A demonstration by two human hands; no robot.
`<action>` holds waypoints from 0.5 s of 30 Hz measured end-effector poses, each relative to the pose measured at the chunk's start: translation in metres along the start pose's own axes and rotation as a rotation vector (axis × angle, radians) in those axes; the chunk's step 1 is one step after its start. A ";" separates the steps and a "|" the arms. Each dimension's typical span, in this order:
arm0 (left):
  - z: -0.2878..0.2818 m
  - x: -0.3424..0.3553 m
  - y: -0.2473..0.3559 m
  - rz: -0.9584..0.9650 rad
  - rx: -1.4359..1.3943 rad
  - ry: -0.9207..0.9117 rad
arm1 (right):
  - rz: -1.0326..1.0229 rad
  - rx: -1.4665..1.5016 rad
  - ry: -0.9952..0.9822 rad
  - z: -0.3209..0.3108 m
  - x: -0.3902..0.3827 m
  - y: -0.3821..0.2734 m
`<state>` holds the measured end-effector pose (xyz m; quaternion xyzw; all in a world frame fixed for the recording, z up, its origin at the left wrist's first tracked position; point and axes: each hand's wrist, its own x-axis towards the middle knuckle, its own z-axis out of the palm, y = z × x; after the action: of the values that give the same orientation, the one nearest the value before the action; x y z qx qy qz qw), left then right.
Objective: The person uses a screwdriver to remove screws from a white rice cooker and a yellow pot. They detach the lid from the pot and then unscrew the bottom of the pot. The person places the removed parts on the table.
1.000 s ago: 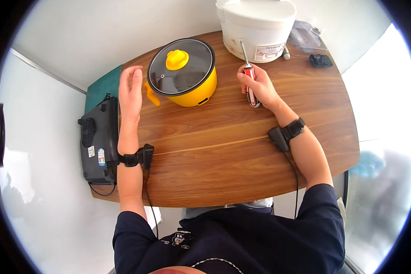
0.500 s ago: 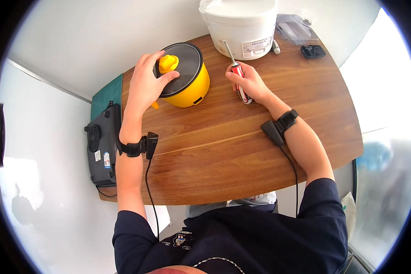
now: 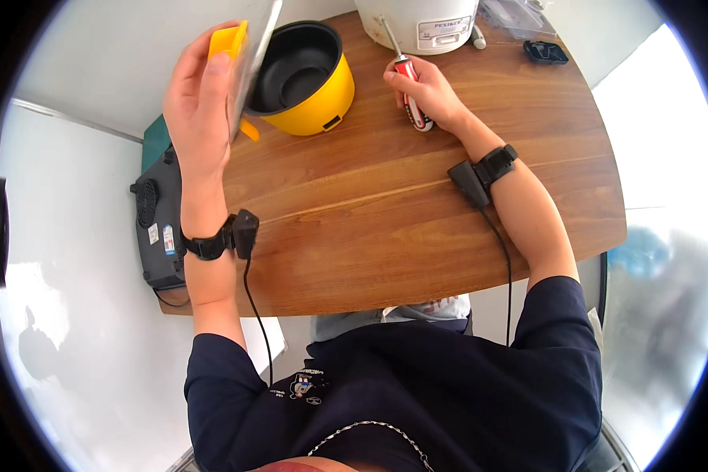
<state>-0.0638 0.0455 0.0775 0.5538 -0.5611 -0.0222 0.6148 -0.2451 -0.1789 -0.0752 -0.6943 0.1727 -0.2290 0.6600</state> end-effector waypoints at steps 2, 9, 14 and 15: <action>0.015 -0.018 0.018 -0.178 -0.346 -0.125 | -0.004 0.014 -0.004 -0.001 -0.001 0.001; 0.047 -0.082 -0.039 -0.612 -0.911 -0.416 | 0.028 0.082 0.000 0.000 0.001 -0.004; 0.043 -0.079 -0.062 -0.762 -0.999 -0.239 | 0.011 0.099 -0.010 0.002 0.000 -0.005; 0.040 -0.080 -0.066 -0.768 -1.026 -0.240 | 0.014 0.107 -0.020 0.002 -0.002 -0.008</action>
<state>-0.0825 0.0457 -0.0315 0.3447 -0.3062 -0.5671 0.6825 -0.2459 -0.1754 -0.0670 -0.6592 0.1585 -0.2264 0.6993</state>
